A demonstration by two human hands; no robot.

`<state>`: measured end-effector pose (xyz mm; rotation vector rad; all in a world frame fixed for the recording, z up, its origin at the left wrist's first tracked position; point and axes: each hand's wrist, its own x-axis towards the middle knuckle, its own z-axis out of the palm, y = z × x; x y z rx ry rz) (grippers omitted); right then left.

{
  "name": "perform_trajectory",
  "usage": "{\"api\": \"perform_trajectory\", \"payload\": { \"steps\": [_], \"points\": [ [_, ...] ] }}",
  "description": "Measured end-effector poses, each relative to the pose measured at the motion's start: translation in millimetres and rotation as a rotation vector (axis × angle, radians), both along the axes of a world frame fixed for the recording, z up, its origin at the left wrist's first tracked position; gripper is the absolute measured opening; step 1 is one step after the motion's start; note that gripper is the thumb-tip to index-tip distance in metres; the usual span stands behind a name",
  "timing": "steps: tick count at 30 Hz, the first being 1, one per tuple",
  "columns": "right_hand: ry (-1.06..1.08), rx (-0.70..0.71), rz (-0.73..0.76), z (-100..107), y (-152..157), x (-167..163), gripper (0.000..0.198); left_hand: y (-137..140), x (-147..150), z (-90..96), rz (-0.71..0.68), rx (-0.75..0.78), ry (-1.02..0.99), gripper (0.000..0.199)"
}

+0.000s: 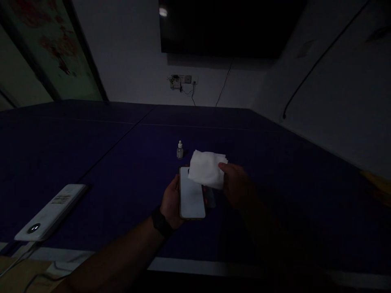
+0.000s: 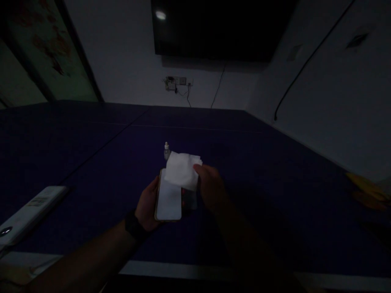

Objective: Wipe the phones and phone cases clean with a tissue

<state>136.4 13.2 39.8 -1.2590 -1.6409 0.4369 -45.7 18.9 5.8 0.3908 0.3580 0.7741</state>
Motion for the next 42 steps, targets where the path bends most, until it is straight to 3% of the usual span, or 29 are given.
{"api": "perform_trajectory", "payload": {
  "steps": [2,4,5,7,10,13,15,19,26,32,35,38,40,42],
  "points": [
    [0.007,-0.011,-0.059,14.4,-8.4,4.8,0.048,-2.3,-0.5,4.2,0.012,-0.022,-0.044,0.054],
    [-0.21,0.057,-0.034,25.7,-17.0,5.8,0.048,-4.0,-0.2,7.5,0.009,-0.048,-0.069,0.052],
    [-0.342,0.137,0.046,27.9,-20.0,4.4,0.041,-4.4,0.1,8.2,0.009,-0.064,-0.071,0.051],
    [-0.608,0.289,0.243,23.5,-22.2,-2.1,0.035,-4.5,1.1,7.2,0.043,-0.116,-0.052,0.049],
    [-0.836,0.378,0.295,0.7,-18.6,-17.2,0.035,-2.9,3.3,2.6,0.132,-0.195,-0.008,0.045],
    [-0.873,0.372,0.232,-19.8,-15.3,-29.0,0.037,-1.1,5.2,-0.1,0.184,-0.187,-0.005,0.042],
    [-0.85,0.369,0.275,-24.7,-15.6,-30.1,0.04,-0.5,5.6,0.5,0.192,-0.187,-0.01,0.044],
    [-0.744,0.355,0.434,-21.5,-16.4,-18.0,0.043,-0.1,5.2,2.6,0.164,-0.218,-0.006,0.05],
    [-0.734,0.392,0.279,-25.5,-9.5,-14.8,0.039,0.5,5.0,0.3,0.156,-0.167,0.023,0.045],
    [-0.682,0.402,0.379,-24.5,-11.1,-13.2,0.031,1.4,4.2,1.3,0.111,-0.187,0.068,0.049],
    [-0.481,0.294,0.209,-20.9,-11.9,-8.0,0.03,0.8,4.3,2.8,0.082,-0.131,0.034,0.054],
    [-0.169,0.139,-0.216,-18.0,-12.4,-0.9,0.049,-0.8,2.7,4.7,0.071,-0.08,0.027,0.056],
    [-0.058,0.121,-0.424,-17.2,-12.4,2.6,0.049,-1.6,1.6,5.6,0.089,-0.076,0.023,0.054],
    [-0.136,0.207,-0.385,-18.3,-11.9,1.9,0.043,-1.6,1.4,6.3,0.113,-0.089,0.018,0.052]
  ]
}}
